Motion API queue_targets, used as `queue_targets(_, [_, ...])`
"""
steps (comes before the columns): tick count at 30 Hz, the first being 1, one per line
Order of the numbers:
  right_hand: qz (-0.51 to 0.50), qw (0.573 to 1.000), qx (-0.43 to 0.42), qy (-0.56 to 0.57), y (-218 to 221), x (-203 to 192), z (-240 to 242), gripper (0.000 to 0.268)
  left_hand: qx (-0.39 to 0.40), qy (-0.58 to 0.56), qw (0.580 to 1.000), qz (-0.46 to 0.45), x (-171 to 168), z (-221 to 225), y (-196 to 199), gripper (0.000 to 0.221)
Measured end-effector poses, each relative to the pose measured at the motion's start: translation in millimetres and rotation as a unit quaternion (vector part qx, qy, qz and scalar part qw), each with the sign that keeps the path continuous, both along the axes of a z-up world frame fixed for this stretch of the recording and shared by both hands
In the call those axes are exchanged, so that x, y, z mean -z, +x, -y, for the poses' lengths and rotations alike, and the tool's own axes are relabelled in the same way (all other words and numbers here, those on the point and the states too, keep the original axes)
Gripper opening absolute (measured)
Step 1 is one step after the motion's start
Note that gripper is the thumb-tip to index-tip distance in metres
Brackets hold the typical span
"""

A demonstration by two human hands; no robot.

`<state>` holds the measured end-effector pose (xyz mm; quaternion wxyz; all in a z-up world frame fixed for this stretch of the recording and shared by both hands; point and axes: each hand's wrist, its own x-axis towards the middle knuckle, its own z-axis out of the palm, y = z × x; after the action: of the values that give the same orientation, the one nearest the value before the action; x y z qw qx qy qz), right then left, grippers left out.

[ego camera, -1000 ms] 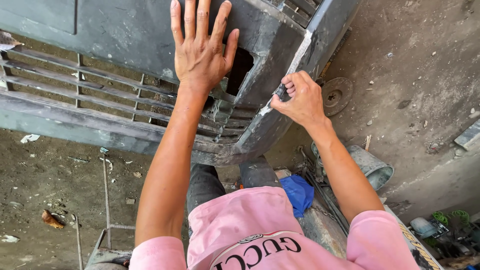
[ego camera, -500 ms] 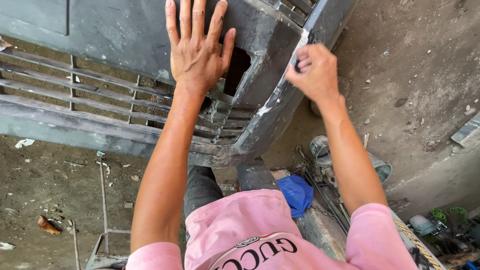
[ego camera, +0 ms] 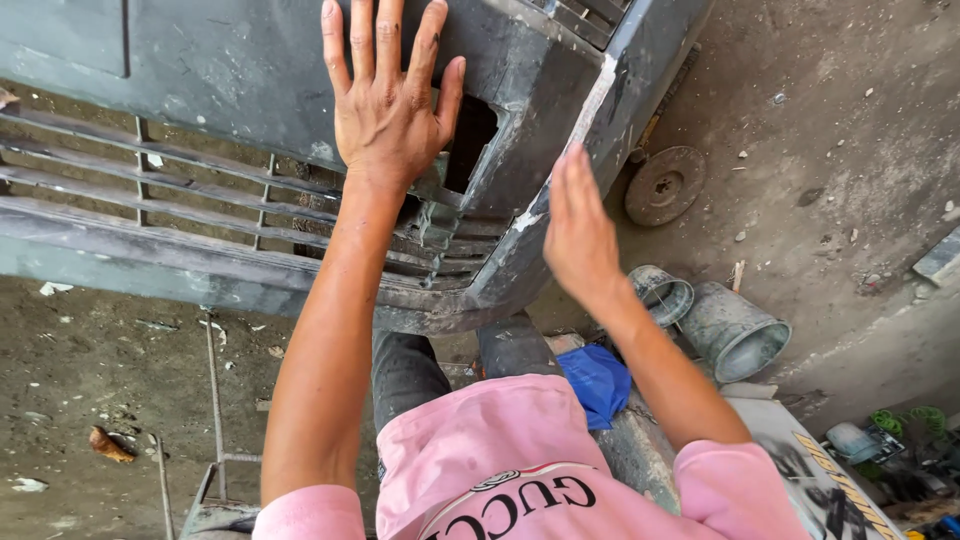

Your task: The person works on a detached car grille panel laid on the workshop floor, scraping and sanding dried body filler along its edge with a small hand block. They periodically dip the block in a bucket of liquid, then wipe the panel's edge with a cloth.

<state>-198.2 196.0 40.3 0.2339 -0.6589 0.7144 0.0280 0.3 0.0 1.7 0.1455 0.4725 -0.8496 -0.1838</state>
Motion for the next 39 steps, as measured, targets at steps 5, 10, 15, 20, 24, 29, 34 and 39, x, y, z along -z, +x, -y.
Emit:
queue_targets(5, [0.153, 0.980, 0.038, 0.121, 21.3, -48.8, -38.4, 0.035, 0.003, -0.005, 1.000, 0.015, 2.1, -0.7, -1.8, 0.043])
queue_targets(10, [0.211, 0.961, 0.156, -0.081, -19.8, -24.9, -22.6, 0.016, 0.010, -0.012, 0.999, 0.029, -2.7, -1.7, -4.2, 0.045])
queue_targets(15, [0.130, 0.965, 0.153, -0.169, -7.6, -28.9, -3.2, 0.053, 0.003, -0.025, 0.998, 0.060, -1.4, -2.2, -7.2, 0.045])
queue_targets(20, [0.076, 0.975, 0.128, -0.164, -6.6, -16.9, -2.5, 0.051, 0.006, -0.051, 0.997, 0.055, -0.3, -4.9, -6.9, 0.044])
queue_targets(24, [0.072, 0.991, 0.108, -0.046, -19.5, 12.3, -18.3, 0.035, 0.005, -0.047, 0.997, 0.053, 1.4, -3.7, -5.4, 0.045])
queue_targets(29, [0.033, 0.977, 0.175, -0.117, 35.5, -18.4, -9.6, 0.050, 0.010, -0.030, 0.999, 0.025, -0.7, 2.8, -1.5, 0.045])
queue_targets(34, [-0.010, 0.954, 0.258, -0.153, 67.6, -7.2, -13.8, 0.055, 0.014, -0.017, 1.000, 0.012, -2.9, 2.2, 2.5, 0.047])
queue_targets(39, [-0.009, 0.942, 0.304, -0.138, 76.6, -14.2, 0.7, 0.055, 0.020, -0.008, 1.000, 0.017, 0.1, 3.0, 2.8, 0.047])
